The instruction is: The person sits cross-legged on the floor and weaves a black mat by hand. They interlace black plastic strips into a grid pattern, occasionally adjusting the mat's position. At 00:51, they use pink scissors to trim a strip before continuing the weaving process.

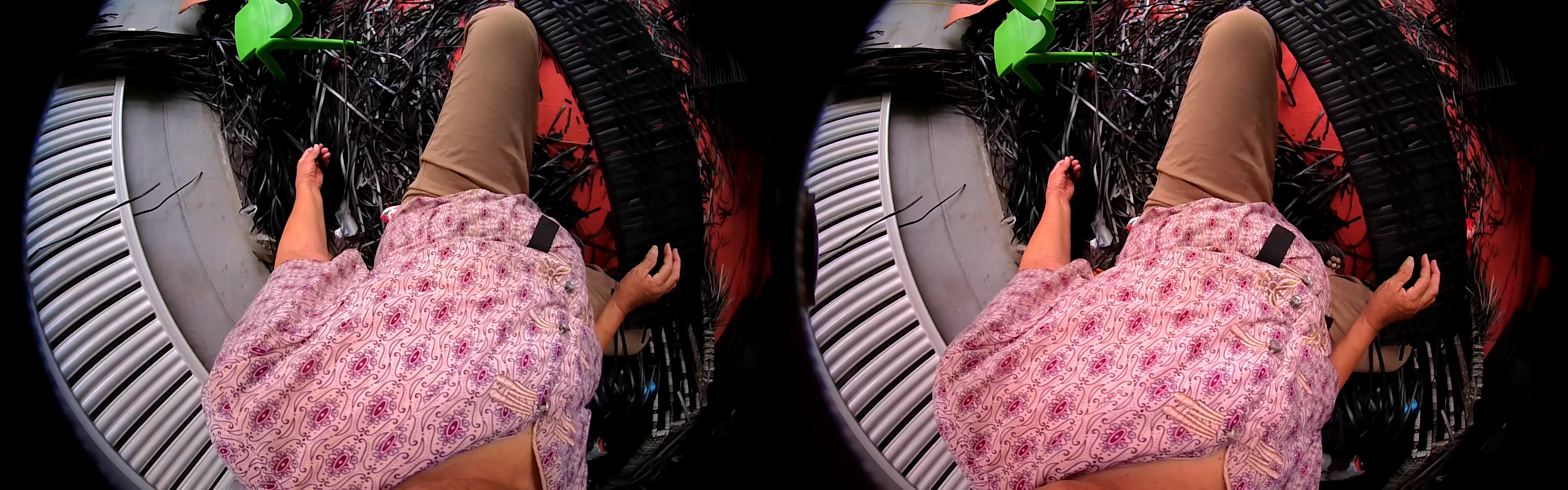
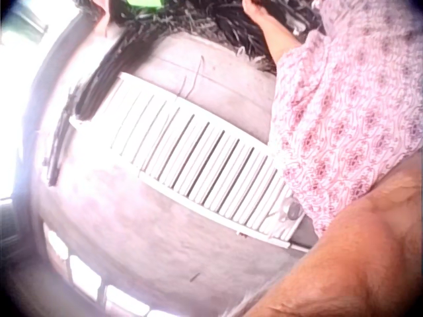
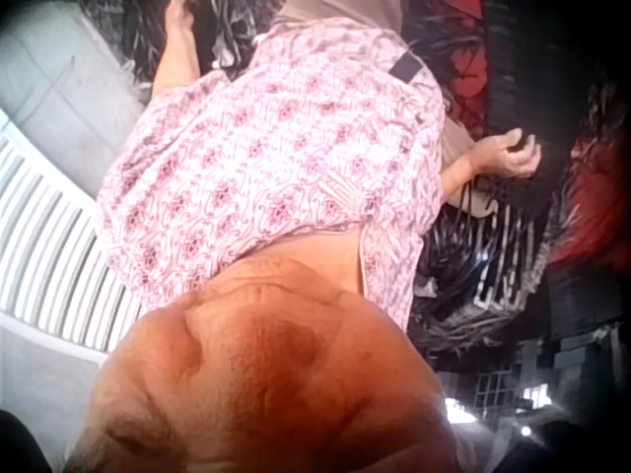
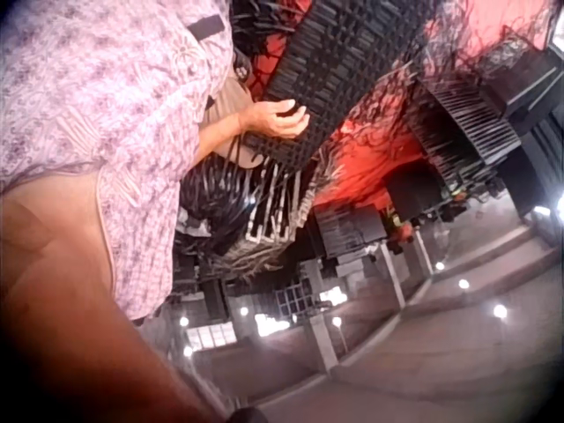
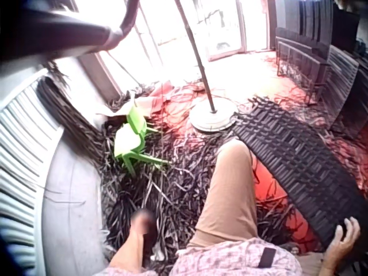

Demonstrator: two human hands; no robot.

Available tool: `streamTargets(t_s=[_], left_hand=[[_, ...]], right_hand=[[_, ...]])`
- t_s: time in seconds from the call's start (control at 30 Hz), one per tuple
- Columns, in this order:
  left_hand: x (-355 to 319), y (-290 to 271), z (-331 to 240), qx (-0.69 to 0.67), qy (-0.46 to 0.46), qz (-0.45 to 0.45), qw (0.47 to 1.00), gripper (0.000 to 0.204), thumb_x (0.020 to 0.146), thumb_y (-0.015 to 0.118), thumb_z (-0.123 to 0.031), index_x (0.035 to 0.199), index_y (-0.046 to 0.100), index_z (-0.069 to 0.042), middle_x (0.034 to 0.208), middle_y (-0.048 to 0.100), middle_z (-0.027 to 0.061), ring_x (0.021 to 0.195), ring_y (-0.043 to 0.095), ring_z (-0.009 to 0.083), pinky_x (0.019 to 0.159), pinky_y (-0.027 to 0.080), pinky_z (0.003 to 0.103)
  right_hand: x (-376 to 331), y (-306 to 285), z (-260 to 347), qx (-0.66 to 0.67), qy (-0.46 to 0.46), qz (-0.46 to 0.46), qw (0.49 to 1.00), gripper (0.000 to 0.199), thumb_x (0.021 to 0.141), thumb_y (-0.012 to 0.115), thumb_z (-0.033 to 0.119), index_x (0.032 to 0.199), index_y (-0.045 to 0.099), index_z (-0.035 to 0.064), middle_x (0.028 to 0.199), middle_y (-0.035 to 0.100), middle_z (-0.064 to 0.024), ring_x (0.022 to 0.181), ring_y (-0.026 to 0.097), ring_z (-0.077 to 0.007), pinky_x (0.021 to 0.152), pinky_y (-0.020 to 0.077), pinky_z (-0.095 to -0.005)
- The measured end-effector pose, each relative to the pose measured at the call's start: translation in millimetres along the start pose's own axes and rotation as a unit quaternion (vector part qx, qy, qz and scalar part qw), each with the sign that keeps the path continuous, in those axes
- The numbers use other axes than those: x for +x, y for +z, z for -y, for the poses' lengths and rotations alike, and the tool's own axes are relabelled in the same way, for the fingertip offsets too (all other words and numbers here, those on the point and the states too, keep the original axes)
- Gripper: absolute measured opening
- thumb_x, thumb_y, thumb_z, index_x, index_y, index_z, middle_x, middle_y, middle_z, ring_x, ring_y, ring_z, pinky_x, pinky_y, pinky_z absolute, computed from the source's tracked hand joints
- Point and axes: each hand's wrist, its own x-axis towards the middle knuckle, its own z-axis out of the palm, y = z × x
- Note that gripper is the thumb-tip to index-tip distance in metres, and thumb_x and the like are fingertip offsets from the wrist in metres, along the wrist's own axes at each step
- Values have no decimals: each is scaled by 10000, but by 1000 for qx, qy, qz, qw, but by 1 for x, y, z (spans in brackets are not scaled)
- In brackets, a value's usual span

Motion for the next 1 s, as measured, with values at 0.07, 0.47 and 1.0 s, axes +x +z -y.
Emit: streamTargets(t_s=[0.07,0.47,1.0], left_hand=[[-2,-3,3,32,2,4,999,135,919,749,-217,964,693,-103,855,712,21,740,674,141,670,537,261],[-18,-22,48,267,-28,-53,962,188,966,632,-200,985,718,-34,779,675,11,620,605,114,556,513,236],[-153,261,-46,180,290,145,929,313,1060,523,-263,843,615,-57,681,414,-92,616,322,29,555,267,229]], right_hand=[[0,1,-1,-5,-6,1,1000,213,942,708,207,1095,720,59,1191,659,-80,1099,616,-268,941,479,-410],[1,1,1,-16,-9,-1,1000,222,942,708,220,1102,716,66,1190,657,-79,1097,619,-265,932,478,-417],[28,-23,47,88,61,-1,994,205,938,679,172,1097,704,45,1194,647,-110,1097,595,-313,972,465,-428]])
